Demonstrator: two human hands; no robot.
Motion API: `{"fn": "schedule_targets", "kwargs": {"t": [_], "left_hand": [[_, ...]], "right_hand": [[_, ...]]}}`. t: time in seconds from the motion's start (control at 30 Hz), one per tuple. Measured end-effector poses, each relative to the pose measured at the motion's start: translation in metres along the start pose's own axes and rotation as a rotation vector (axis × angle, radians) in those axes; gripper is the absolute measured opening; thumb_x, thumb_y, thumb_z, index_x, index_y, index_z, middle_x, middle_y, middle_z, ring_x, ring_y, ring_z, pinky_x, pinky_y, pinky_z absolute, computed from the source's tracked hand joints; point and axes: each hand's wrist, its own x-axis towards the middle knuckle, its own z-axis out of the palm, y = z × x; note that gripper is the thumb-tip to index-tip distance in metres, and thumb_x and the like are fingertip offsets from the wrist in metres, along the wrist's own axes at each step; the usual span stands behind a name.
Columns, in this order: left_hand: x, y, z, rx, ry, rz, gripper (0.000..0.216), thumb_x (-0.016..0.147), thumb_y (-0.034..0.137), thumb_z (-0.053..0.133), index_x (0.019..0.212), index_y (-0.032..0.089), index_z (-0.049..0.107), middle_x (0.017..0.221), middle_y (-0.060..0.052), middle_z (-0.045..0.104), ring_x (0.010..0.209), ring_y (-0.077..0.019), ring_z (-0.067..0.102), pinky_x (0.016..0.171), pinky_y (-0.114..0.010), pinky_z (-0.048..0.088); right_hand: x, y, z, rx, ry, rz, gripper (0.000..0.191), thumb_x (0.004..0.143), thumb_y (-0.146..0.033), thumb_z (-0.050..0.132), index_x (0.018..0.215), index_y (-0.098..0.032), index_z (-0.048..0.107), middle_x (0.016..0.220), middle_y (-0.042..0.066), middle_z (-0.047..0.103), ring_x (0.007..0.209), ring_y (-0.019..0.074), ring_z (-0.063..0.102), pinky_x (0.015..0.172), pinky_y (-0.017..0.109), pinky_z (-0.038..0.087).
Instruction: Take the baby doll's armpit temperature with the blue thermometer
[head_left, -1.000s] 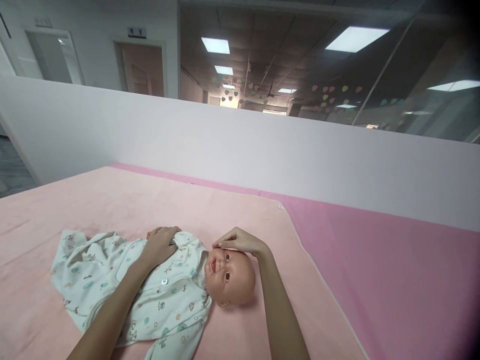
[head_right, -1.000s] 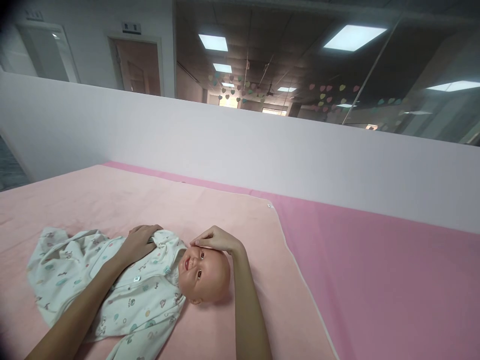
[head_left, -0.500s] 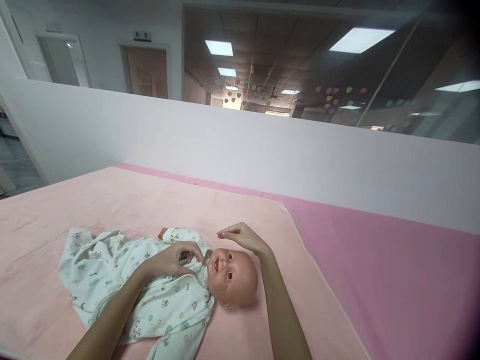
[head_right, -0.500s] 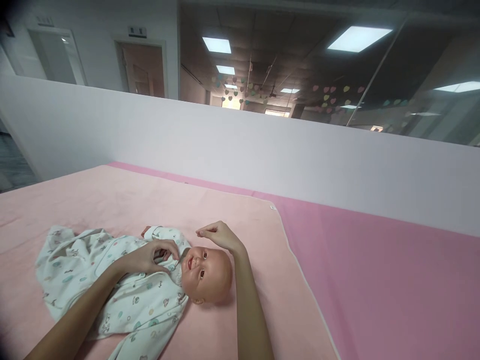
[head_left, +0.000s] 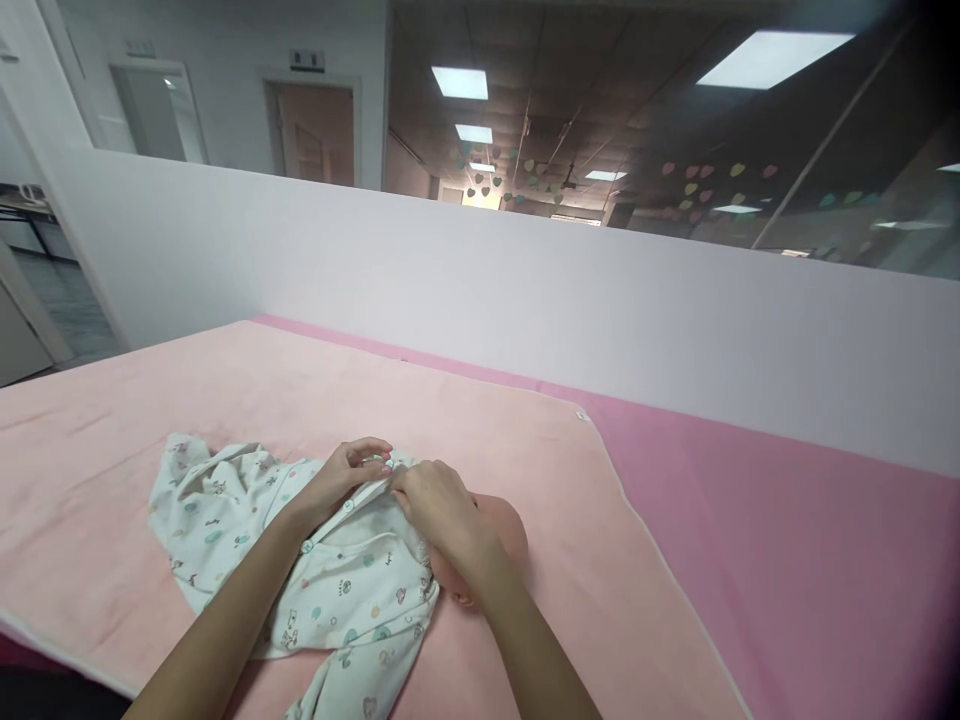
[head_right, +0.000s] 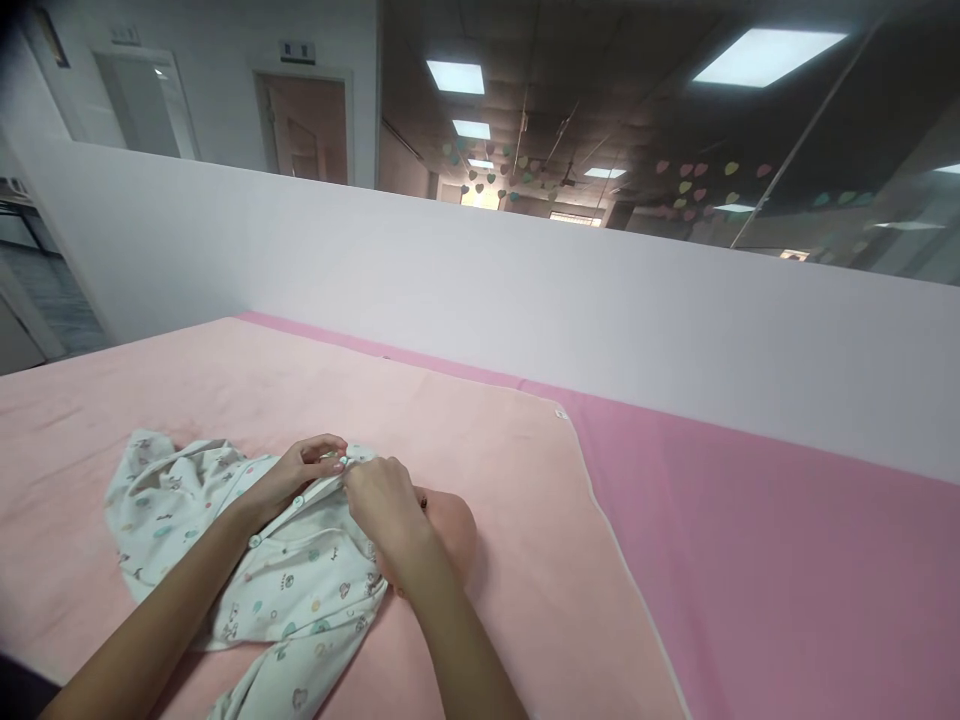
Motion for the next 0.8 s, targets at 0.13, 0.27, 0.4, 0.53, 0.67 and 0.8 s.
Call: {"fn": "schedule_targets", "kwargs": {"t": [0.13,0.27,0.4,0.53,0.67,0.8], "left_hand": [[0.000,0.000,0.001,-0.025,0.000,-0.023,0.034,0.063,0.026,0.076,0.093,0.018,0.062,0.087,-0.001,0.063,0.074,-0.0126,0.058,0.067,-0.021,0.043],[0.003,-0.001,0.000,0.015,0.018,-0.052,0.035,0.058,0.028,0.078,0.088,0.017,0.064,0.082,-0.001,0.063,0.074,-0.0135,0.057,0.065,-0.020,0.042],[0.001,0.000,0.001,0.044,-0.003,-0.058,0.029,0.061,0.031,0.076,0.084,0.016,0.065,0.078,-0.001,0.063,0.073,-0.0128,0.056,0.062,-0.019,0.041],[-0.009,0.005,0.008,0.174,-0.075,-0.052,0.029,0.066,0.035,0.072,0.086,0.015,0.066,0.066,0.000,0.062,0.055,-0.0086,0.050,0.050,-0.018,0.034],[-0.037,0.015,0.022,0.476,-0.164,0.014,0.029,0.076,0.041,0.061,0.089,0.016,0.068,0.080,-0.006,0.067,0.062,-0.0129,0.056,0.054,-0.021,0.041],[-0.093,0.019,0.033,0.692,0.050,0.211,0.027,0.082,0.041,0.053,0.099,0.024,0.066,0.111,-0.005,0.061,0.108,-0.0220,0.052,0.090,-0.033,0.043]], "right_hand": [[0.005,-0.012,0.011,-0.172,0.014,0.036,0.028,0.079,0.001,0.041,0.083,-0.015,0.063,0.072,0.007,0.066,0.074,0.0197,0.062,0.064,0.027,0.039],[0.003,-0.005,0.005,-0.151,-0.017,0.101,0.023,0.082,-0.004,0.044,0.080,-0.016,0.064,0.074,0.008,0.066,0.073,0.0186,0.061,0.062,0.025,0.039],[-0.024,0.017,-0.035,0.092,0.043,0.188,0.025,0.086,-0.019,0.047,0.070,-0.015,0.065,0.073,0.007,0.066,0.067,0.0137,0.058,0.060,0.022,0.037],[-0.074,0.036,-0.079,0.425,0.203,0.185,0.029,0.088,-0.028,0.043,0.074,-0.020,0.067,0.075,0.002,0.065,0.070,0.0120,0.057,0.062,0.022,0.039],[-0.109,0.031,-0.093,0.669,0.327,0.207,0.025,0.086,-0.036,0.048,0.085,-0.023,0.069,0.088,0.002,0.067,0.082,0.0138,0.059,0.069,0.023,0.043],[-0.128,0.009,-0.077,0.771,0.441,0.271,0.024,0.085,-0.038,0.051,0.093,-0.024,0.069,0.093,0.002,0.068,0.087,0.0150,0.060,0.074,0.024,0.045]]}}
